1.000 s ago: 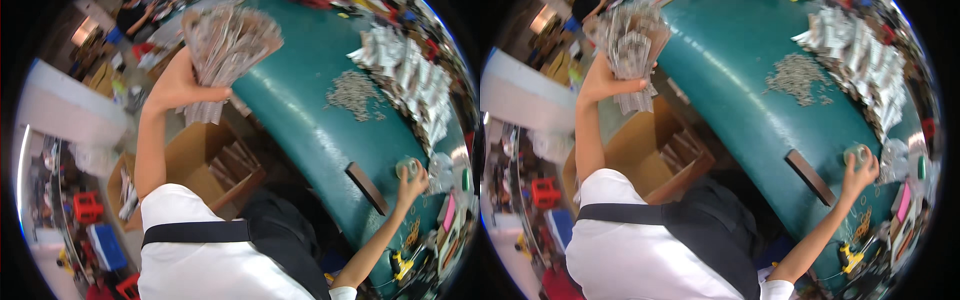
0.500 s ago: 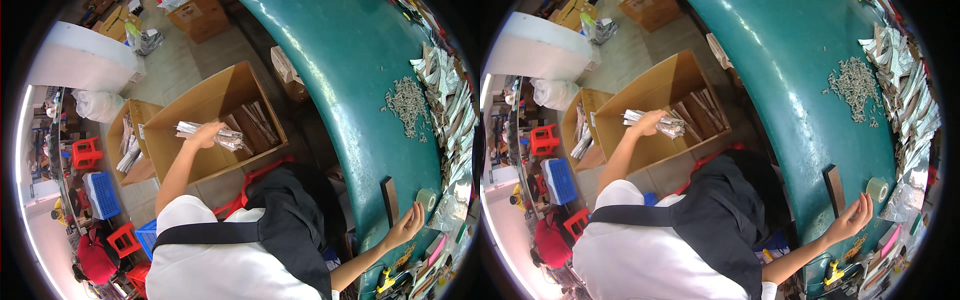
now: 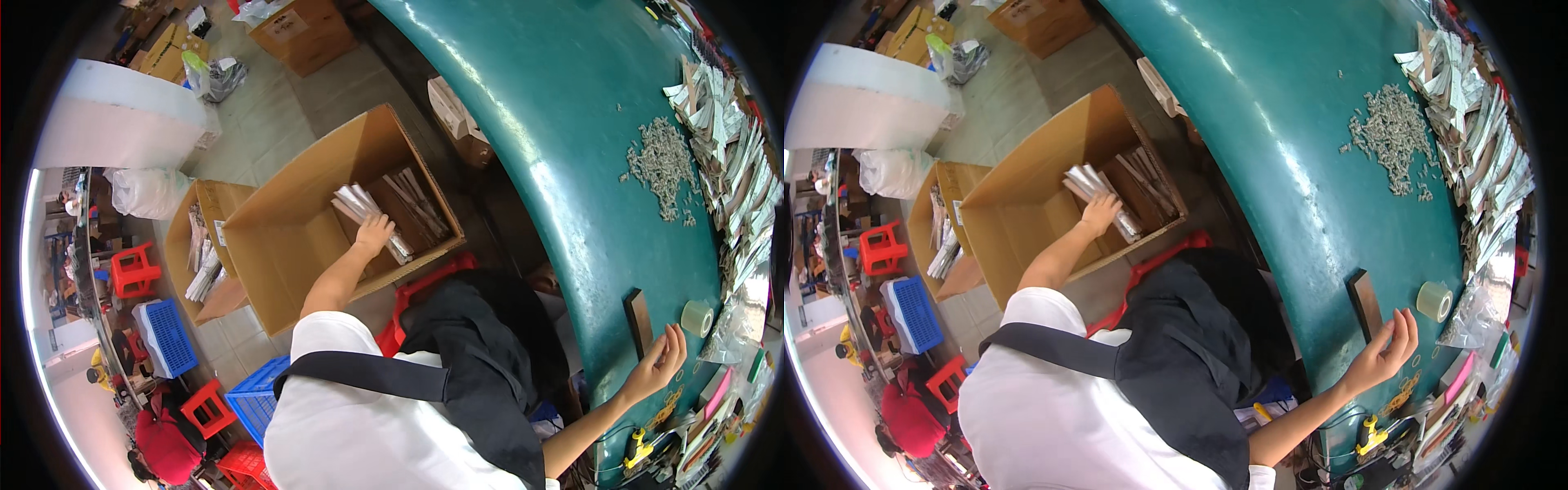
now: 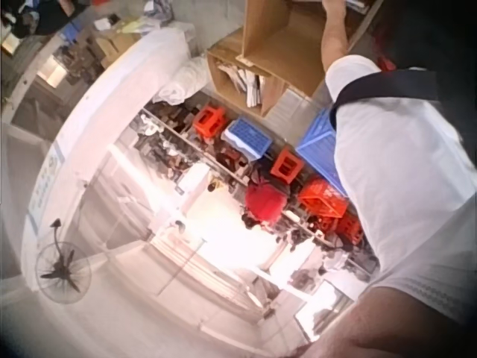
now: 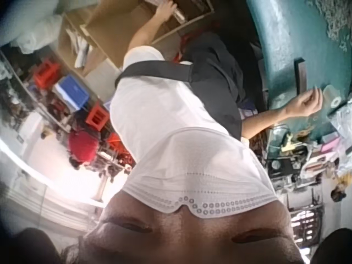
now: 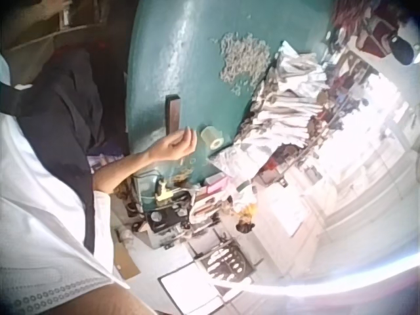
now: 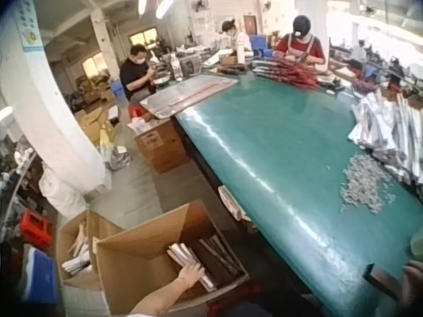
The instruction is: The person places a bundle of LED strips into a box, removes a rubber band from another bundle, lays out the strips on the table, and solders small metal connectors onto each strip using a soldering gun.
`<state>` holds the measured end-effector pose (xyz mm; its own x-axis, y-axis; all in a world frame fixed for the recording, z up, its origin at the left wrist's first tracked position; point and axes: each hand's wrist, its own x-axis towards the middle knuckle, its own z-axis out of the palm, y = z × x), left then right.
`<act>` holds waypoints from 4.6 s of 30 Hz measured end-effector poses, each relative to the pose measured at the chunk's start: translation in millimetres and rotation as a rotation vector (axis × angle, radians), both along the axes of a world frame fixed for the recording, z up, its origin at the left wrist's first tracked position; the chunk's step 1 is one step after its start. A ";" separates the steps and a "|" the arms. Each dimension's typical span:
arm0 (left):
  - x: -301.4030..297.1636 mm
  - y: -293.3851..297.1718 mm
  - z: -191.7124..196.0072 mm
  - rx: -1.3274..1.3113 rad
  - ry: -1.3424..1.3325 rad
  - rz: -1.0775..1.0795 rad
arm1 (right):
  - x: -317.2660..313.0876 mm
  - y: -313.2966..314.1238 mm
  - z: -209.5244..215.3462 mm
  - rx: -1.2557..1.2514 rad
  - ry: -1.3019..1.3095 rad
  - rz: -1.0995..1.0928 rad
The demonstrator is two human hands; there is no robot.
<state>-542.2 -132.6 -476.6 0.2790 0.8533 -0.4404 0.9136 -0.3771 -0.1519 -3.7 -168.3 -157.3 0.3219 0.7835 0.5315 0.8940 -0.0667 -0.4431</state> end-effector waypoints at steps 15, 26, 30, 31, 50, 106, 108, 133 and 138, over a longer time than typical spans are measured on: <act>90.8 122.0 289.0 0.863 -1.497 0.480 | 20.6 5.9 0.6 0.113 0.075 -0.174; 373.6 186.5 385.7 0.265 -1.424 -0.700 | 28.9 -26.2 8.1 0.272 0.152 -0.225; 402.9 192.7 382.3 0.124 -1.454 -0.662 | 28.7 -22.2 6.6 0.264 0.143 -0.184; 401.9 195.7 380.4 0.127 -1.448 -0.640 | 29.1 -21.2 6.6 0.256 0.138 -0.182; 335.0 205.1 331.9 0.239 -0.982 -0.317 | 18.3 -5.2 2.8 0.178 0.106 -0.134; 386.0 212.5 308.9 0.300 -1.227 -0.650 | 136.5 -203.4 11.9 -0.328 0.405 -1.636; 386.0 214.1 305.7 0.290 -1.205 -0.641 | 140.9 -203.3 15.4 -0.266 0.444 -1.586; 380.3 207.6 310.5 0.266 -1.274 -0.604 | 125.8 -216.9 -8.1 1.486 1.012 -0.556; 374.1 218.0 320.1 0.312 -1.240 -0.595 | 108.2 -206.2 33.6 1.510 0.937 -0.225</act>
